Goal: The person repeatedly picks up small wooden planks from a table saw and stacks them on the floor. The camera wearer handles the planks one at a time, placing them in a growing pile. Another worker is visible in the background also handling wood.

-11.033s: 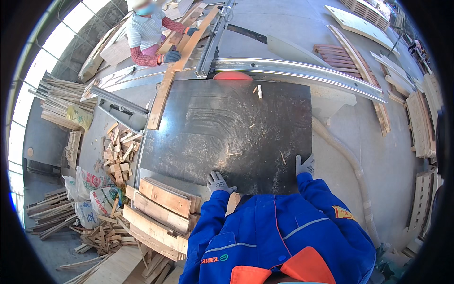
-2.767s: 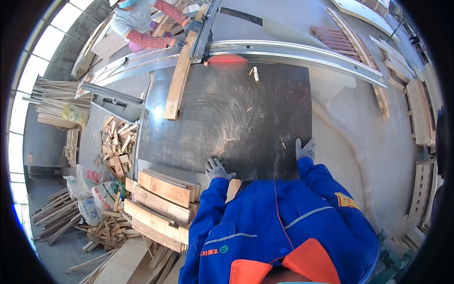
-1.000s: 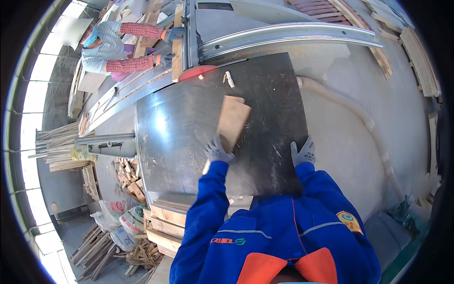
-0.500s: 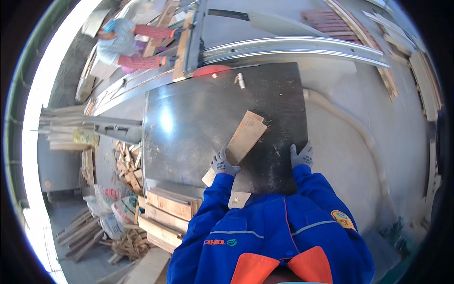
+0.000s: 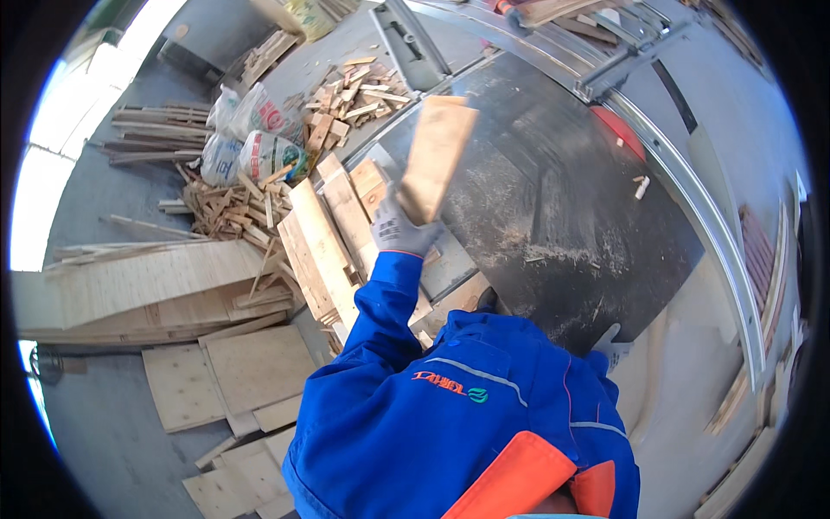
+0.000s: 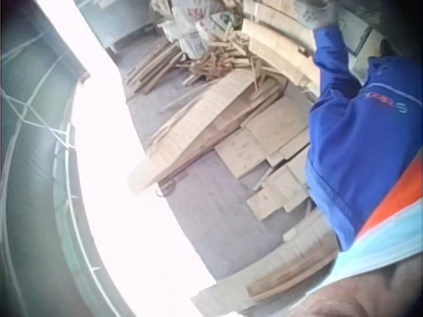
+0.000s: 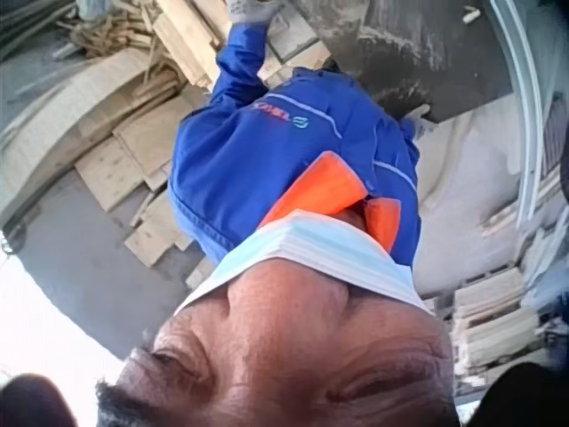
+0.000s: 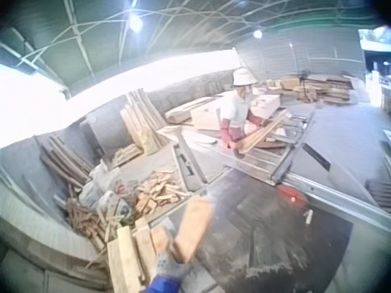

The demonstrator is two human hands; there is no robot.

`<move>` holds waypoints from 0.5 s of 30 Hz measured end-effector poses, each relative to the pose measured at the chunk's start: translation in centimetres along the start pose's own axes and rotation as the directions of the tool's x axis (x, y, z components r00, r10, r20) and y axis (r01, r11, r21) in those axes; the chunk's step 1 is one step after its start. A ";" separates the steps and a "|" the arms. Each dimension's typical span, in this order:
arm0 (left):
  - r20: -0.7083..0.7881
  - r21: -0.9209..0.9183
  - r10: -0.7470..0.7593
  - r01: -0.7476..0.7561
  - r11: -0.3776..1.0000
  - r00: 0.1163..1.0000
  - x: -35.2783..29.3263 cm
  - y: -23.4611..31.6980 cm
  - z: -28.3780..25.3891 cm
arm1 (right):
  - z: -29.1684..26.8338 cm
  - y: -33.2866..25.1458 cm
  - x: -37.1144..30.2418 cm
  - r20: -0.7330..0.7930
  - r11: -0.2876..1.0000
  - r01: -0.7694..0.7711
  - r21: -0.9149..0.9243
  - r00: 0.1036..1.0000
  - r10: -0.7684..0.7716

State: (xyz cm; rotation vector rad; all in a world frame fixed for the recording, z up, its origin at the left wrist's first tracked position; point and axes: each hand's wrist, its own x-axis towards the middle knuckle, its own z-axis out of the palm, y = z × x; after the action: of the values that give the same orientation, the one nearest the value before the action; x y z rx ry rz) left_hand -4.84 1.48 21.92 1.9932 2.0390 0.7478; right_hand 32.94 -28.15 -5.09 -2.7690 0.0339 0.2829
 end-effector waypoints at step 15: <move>0.052 0.339 -0.720 0.666 0.664 0.692 6.7 -9.3 6.7 | -1.9 -1.7 -2.0 -0.051 1.000 0.026 0.006 0.998 -0.026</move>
State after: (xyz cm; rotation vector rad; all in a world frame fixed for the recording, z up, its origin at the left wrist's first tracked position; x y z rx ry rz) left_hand -10.36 9.82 13.10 1.1089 2.6200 0.0829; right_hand 31.48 -27.24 -2.40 -2.7678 0.0120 0.2053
